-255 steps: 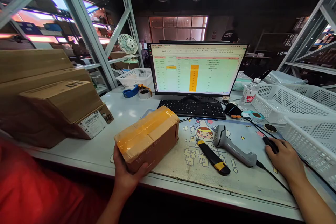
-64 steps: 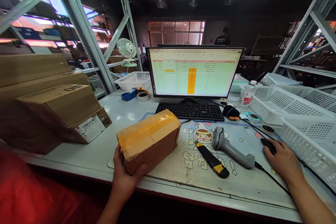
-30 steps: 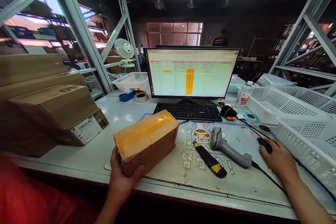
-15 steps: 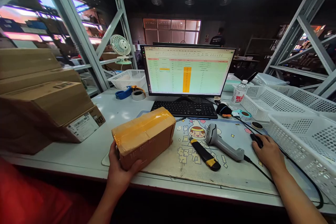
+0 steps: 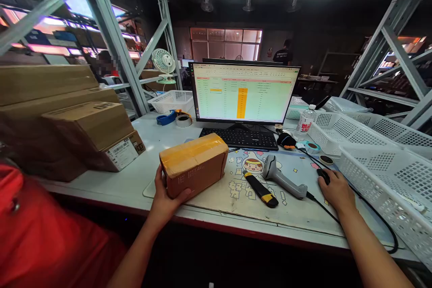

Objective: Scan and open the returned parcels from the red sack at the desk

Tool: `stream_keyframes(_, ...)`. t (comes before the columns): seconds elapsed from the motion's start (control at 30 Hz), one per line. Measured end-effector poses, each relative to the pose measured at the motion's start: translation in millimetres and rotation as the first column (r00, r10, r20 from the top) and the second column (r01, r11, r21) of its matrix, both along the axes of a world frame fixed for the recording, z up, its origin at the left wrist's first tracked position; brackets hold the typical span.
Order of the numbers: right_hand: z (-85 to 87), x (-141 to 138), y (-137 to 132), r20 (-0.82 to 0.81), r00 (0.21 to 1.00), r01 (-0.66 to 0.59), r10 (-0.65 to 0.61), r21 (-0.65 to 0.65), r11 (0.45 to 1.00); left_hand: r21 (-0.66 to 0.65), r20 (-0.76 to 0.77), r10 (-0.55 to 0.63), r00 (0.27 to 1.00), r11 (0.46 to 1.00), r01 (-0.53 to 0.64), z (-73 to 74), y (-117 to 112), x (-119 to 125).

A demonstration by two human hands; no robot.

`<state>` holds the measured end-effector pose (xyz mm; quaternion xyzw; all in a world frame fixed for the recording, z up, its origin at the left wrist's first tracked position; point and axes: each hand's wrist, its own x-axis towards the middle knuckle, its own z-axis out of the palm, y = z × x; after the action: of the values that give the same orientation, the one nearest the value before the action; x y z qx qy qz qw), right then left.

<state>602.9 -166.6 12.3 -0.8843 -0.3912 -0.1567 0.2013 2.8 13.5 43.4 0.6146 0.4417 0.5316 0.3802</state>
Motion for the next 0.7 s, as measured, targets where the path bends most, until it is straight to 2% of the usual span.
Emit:
stream_keyframes(0.13,1.5,-1.6,-0.7,-0.004,1.000,0.015,-0.015,-0.013,1.000,-0.016,-0.047,0.000,0.999,1.000,-0.001,-1.9,2.0,-3.5)
stream_keyframes(0.4,0.1,1.3,0.9,-0.041,0.999,0.027,-0.029,-0.059,0.998,0.035,-0.059,0.001,0.998,0.999,0.001,-8.5,4.9,-3.6)
stream_keyframes(0.7,-5.1,6.0,1.8,-0.022,0.999,0.045,-0.046,-0.024,0.999,-0.008,-0.087,0.071,0.994,0.997,-0.072,-2.6,-2.3,-0.3)
